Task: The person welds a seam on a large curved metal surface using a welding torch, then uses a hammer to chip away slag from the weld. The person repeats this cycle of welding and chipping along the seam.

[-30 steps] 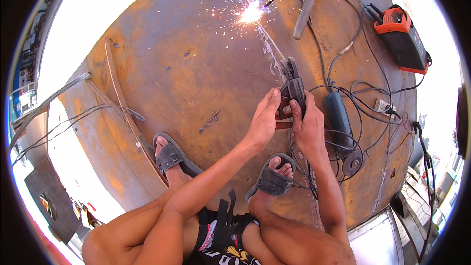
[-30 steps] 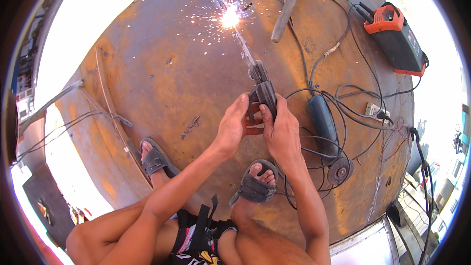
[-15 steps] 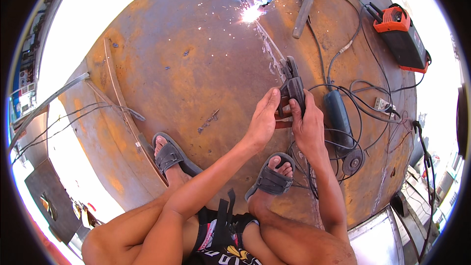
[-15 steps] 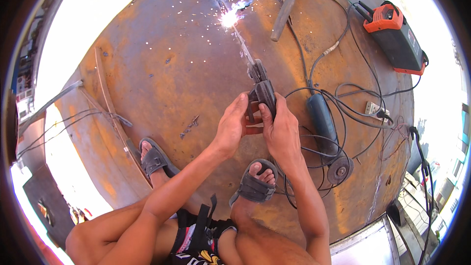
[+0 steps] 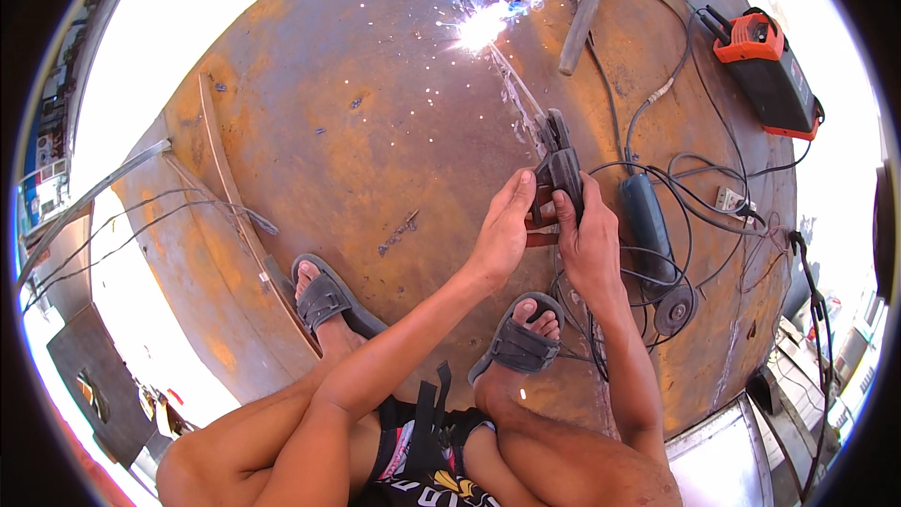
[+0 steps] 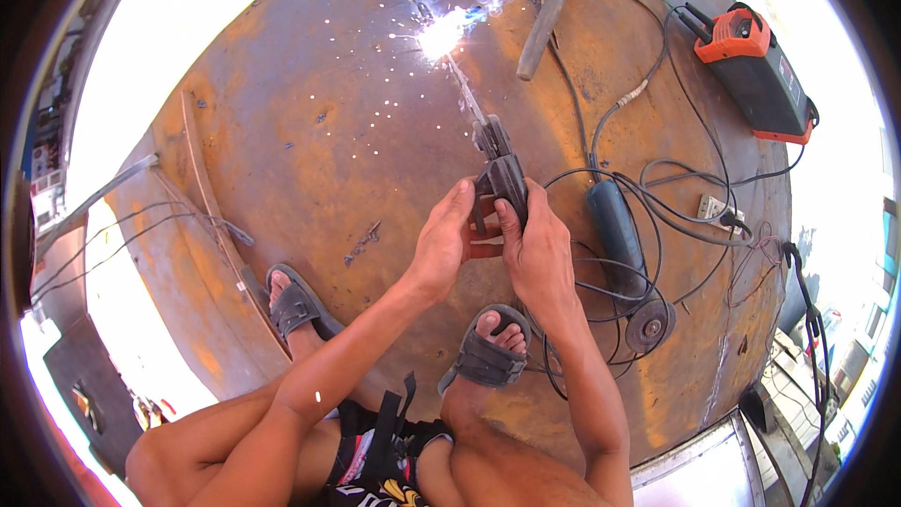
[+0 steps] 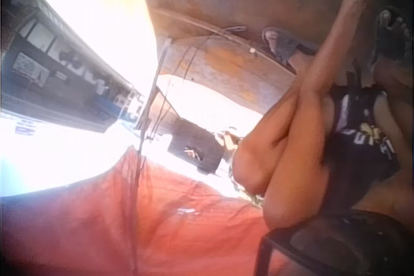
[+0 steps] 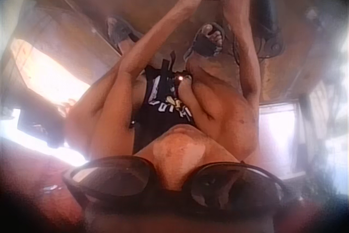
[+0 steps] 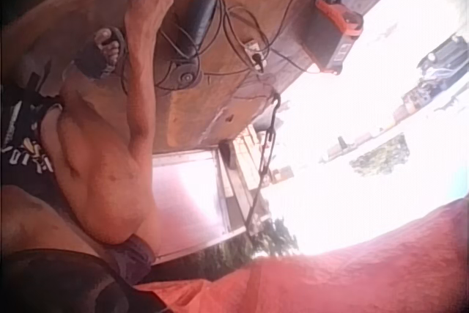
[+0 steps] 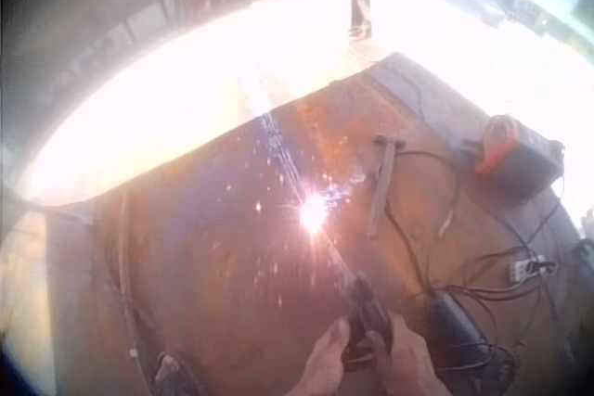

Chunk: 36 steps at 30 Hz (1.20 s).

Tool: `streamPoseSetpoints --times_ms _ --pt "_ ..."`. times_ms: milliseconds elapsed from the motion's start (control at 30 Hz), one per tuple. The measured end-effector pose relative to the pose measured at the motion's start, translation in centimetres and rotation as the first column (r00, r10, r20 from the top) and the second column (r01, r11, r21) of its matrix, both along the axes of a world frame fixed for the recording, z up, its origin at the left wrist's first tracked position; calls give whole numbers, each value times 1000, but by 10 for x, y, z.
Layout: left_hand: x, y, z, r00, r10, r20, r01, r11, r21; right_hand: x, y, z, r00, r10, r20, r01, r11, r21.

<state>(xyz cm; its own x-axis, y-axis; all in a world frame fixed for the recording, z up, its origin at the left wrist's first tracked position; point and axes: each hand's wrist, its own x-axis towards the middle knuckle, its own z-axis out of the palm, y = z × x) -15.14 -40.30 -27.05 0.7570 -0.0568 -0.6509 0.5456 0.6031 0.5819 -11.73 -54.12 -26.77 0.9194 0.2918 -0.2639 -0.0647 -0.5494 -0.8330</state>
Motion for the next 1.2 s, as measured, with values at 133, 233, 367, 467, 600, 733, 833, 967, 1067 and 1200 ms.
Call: streamPoseSetpoints --times_ms 133,233,367,467,600,733,833,967,1067,1200 --pt "-1 1 -3 1000 0 -6 0 1000 -5 0 1 1 1000 -1 6 1 1000 -5" --pt "-1 0 -3 1000 -1 -10 1 1000 1 0 1 1 1000 -4 -2 4 1000 4" --pt "-1 0 -5 1000 8 -4 -8 1000 -5 1 2 2 999 6 34 -5 1000 -12" --pt "-1 0 -4 1000 5 -3 -5 1000 -7 1 1 1 999 7 44 -7 1000 -18" --pt "-1 1 -3 1000 2 3 -2 1000 -11 0 1 -2 997 21 71 -18 999 -43" --pt "-1 0 -6 1000 3 1 -3 1000 -16 0 1 -2 998 15 58 -13 999 -36" --pt "-1 0 -5 1000 1 -2 -1 1000 -11 1 3 4 998 14 53 -13 1000 -18" --pt "-1 0 -5 1000 1 -2 -1 1000 -9 1 2 4 999 12 50 -12 1000 -11" --pt "-1 0 -3 1000 1 -2 -1 1000 -4 0 2 4 998 11 55 -10 1000 -23" --pt "-1 0 -3 1000 8 -7 -8 1000 -7 0 2 4 998 8 65 -7 1000 -25"
